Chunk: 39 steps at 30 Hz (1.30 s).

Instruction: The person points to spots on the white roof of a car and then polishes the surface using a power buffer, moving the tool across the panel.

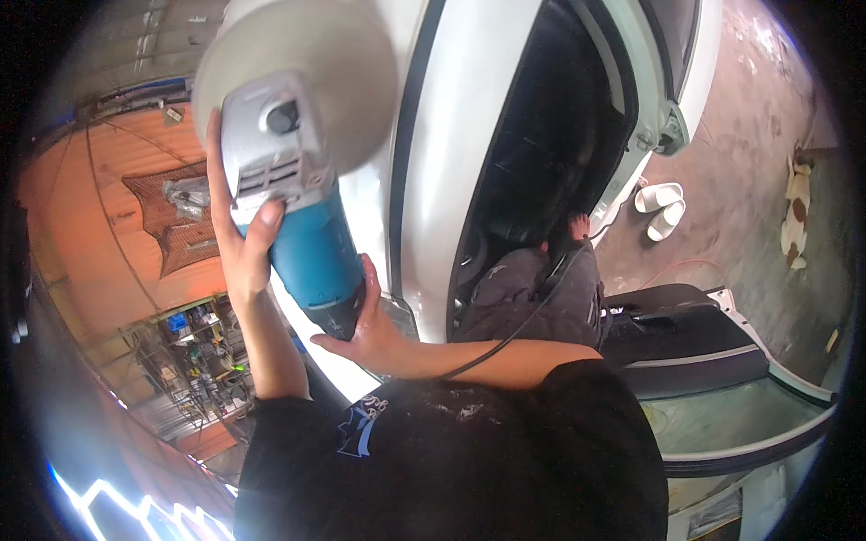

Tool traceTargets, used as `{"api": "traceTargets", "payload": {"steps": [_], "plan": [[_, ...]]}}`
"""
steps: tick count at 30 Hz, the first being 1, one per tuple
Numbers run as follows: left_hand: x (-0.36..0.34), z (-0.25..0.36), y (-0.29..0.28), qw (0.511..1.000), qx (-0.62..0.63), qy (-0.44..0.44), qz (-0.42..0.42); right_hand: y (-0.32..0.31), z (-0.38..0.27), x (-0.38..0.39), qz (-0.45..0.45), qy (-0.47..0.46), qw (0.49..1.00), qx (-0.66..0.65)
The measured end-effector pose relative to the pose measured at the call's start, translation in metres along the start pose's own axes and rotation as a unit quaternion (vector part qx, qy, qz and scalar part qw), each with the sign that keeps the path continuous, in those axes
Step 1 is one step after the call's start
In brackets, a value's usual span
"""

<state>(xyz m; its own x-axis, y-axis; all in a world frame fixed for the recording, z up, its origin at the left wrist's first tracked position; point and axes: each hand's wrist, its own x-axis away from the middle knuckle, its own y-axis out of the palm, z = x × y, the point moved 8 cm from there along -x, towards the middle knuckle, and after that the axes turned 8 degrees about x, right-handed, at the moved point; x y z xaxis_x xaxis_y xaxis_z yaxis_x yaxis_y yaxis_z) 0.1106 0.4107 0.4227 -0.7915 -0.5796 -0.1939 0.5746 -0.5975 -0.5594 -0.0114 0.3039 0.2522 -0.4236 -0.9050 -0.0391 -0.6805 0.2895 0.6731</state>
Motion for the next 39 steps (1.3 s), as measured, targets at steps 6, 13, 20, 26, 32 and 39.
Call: {"api": "traceTargets", "payload": {"steps": [6,13,20,26,32,39], "plan": [[0.057,-0.026,-0.032,0.996,-0.026,-0.037,0.08,0.003,0.02,0.031,-0.086,0.055,0.992,0.074],[0.05,-0.02,-0.023,0.995,-0.038,-0.037,0.089,-0.003,0.001,0.033,-0.075,0.023,0.985,0.153],[-0.031,0.005,0.0,0.997,-0.061,0.024,0.031,-0.026,-0.053,-0.022,0.01,-0.039,0.992,0.12],[-0.07,0.013,0.016,0.998,-0.057,0.038,-0.011,-0.036,-0.071,-0.052,0.033,-0.077,0.992,0.09],[-0.059,0.002,0.005,0.999,-0.031,0.026,0.005,-0.035,-0.073,-0.043,0.017,-0.059,0.99,0.129],[-0.003,-0.031,-0.04,0.996,-0.046,-0.029,0.074,-0.014,-0.035,-0.016,-0.096,0.051,0.989,0.104]]}}
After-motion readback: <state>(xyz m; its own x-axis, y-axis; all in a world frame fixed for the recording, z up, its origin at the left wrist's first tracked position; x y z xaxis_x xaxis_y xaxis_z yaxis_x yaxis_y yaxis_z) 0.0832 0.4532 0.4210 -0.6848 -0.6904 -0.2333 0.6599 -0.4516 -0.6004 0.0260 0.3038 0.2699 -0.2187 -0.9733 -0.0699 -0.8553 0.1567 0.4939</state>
